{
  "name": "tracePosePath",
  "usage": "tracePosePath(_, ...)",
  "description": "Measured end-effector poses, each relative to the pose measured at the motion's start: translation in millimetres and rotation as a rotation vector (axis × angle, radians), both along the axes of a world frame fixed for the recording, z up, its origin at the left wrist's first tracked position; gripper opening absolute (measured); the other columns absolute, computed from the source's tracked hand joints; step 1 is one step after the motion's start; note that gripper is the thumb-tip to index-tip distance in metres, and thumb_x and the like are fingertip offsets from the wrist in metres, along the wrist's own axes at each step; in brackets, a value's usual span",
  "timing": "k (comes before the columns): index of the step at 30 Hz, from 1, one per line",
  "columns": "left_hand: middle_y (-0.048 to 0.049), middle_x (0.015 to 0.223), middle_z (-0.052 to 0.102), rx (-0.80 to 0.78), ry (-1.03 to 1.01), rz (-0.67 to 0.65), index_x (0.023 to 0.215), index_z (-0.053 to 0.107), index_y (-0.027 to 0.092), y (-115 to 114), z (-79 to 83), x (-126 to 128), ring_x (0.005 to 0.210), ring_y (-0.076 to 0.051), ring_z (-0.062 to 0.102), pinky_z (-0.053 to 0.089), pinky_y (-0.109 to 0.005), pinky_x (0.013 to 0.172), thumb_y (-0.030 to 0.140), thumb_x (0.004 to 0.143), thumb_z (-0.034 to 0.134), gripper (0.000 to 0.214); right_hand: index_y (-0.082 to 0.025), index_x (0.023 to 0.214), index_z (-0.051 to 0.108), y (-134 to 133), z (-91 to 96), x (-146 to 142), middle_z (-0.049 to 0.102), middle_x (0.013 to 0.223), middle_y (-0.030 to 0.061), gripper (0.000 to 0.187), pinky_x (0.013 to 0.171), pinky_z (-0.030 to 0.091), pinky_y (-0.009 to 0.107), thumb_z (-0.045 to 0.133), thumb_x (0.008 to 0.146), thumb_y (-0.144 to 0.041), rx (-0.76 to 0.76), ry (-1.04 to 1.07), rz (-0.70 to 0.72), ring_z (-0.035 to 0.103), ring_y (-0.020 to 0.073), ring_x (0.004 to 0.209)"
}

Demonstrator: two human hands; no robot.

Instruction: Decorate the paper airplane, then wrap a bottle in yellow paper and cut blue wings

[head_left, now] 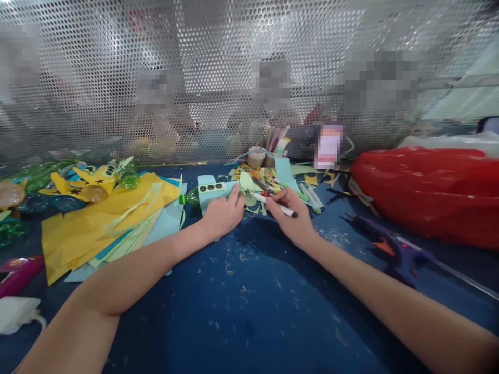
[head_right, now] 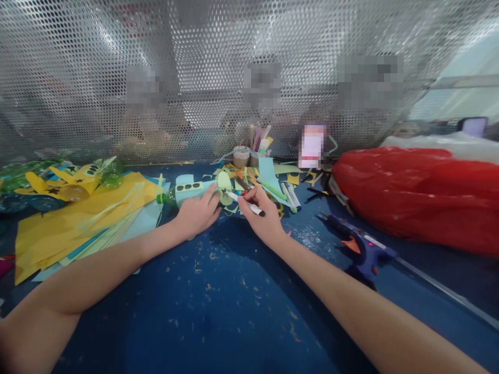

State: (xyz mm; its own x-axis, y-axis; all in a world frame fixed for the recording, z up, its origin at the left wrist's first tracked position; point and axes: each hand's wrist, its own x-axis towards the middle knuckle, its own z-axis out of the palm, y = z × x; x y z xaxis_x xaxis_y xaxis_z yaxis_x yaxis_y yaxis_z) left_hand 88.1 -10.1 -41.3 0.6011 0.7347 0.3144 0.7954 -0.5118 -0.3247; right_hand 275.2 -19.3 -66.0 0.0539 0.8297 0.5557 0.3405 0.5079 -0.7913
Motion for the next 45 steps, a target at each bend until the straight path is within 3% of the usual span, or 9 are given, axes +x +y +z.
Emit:
tracePosePath(15, -0.0215, 0.151, 0.034, -0.014, 0.025, 0.013, 0.136, 0.047, 0.009, -1.5, 1.8, 0.4, 0.077, -0.021, 0.067, 0.05, -0.033, 0.057, 0.027, 0.098, 0.026, 0.047, -0.023, 0.075, 0.046, 1.6, -1.1, 0.8, 0.053, 0.066, -0.003, 0.021, 0.052, 0.035, 0.028, 0.059, 0.087, -0.034, 0.026, -0.056, -0.004, 0.045, 0.0121, 0.056)
tracePosePath(45, -0.0242, 0.147, 0.039, 0.007, -0.025, -0.008, 0.133, 0.049, 0.009, -1.0, -0.4, -0.3, 0.074, -0.021, 0.068, 0.052, -0.032, 0.056, 0.027, 0.097, 0.033, 0.044, -0.024, 0.074, 0.044, 2.0, 0.3, 0.4, 0.051, 0.066, -0.0038, 0.023, 0.052, 0.035, 0.029, 0.059, 0.087, -0.035, 0.03, -0.047, -0.009, 0.044, 0.0121, 0.055)
